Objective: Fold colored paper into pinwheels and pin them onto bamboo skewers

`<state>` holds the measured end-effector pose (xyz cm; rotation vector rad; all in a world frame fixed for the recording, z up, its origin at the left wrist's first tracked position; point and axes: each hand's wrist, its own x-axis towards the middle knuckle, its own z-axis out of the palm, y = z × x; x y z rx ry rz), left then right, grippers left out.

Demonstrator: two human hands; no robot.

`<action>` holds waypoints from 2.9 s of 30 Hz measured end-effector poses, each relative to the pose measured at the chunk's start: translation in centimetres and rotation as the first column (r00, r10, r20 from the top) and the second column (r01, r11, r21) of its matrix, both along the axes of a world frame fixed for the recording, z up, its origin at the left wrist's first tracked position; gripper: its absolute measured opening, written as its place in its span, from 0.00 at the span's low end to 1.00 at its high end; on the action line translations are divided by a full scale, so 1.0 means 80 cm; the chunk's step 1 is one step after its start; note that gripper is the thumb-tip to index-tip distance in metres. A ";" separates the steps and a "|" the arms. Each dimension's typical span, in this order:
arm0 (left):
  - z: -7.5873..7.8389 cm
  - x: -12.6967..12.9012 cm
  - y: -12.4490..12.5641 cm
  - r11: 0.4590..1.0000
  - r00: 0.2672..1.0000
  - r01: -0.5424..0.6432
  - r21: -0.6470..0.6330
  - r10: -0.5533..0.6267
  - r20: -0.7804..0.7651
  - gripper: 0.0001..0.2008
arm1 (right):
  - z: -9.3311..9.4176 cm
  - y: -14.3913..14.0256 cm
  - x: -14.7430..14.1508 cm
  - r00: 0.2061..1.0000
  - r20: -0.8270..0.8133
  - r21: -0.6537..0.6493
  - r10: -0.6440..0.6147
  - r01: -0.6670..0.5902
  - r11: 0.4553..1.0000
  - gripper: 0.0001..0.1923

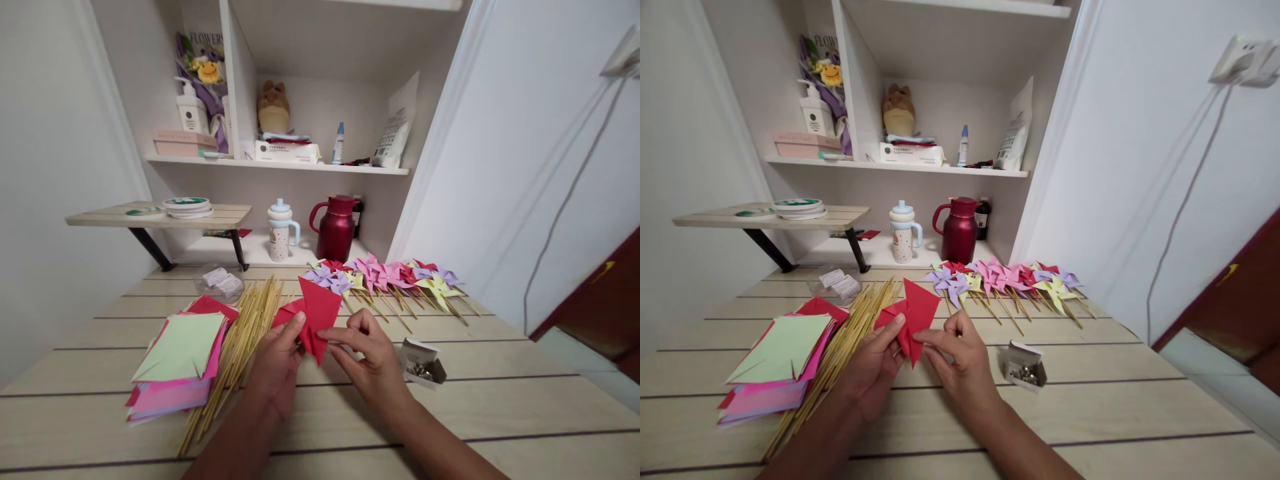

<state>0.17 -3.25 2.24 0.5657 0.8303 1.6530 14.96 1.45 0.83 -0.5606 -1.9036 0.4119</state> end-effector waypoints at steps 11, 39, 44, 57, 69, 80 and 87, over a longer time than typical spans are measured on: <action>0.000 0.011 -0.003 0.999 0.986 -0.040 -0.002 0.039 -0.164 0.11 | 0.007 -0.003 0.001 0.990 -0.140 -0.250 -0.031 -0.005 0.968 0.02; -0.001 0.010 0.003 0.998 0.998 -0.048 -0.048 0.046 -0.044 0.12 | 0.014 -0.003 -0.004 0.976 -0.217 -0.518 0.001 -0.115 0.848 0.08; 0.001 0.000 0.004 0.983 0.986 -0.142 -0.121 0.151 0.073 0.07 | 0.012 0.000 0.002 0.988 -0.155 -0.347 -0.016 -0.039 0.937 0.12; 0.003 0.006 0.003 0.991 0.990 -0.058 -0.120 0.072 0.119 0.06 | 0.004 -0.003 -0.001 0.999 -0.047 -0.030 -0.025 0.024 0.999 0.11; 0.004 0.005 0.000 0.992 0.989 -0.060 -0.114 0.075 0.131 0.06 | 0.002 -0.002 -0.001 0.998 -0.042 -0.055 0.038 -0.040 0.998 0.19; 0.008 0.020 -0.006 1.000 0.999 -0.019 -0.018 0.018 -0.046 0.11 | 0.012 -0.005 0.000 0.993 -0.110 -0.176 -0.031 0.011 0.984 0.05; 0.010 0.024 -0.006 0.997 0.994 -0.056 -0.056 0.051 -0.093 0.11 | 0.018 -0.007 0.001 0.990 -0.105 -0.330 -0.097 0.058 0.942 0.07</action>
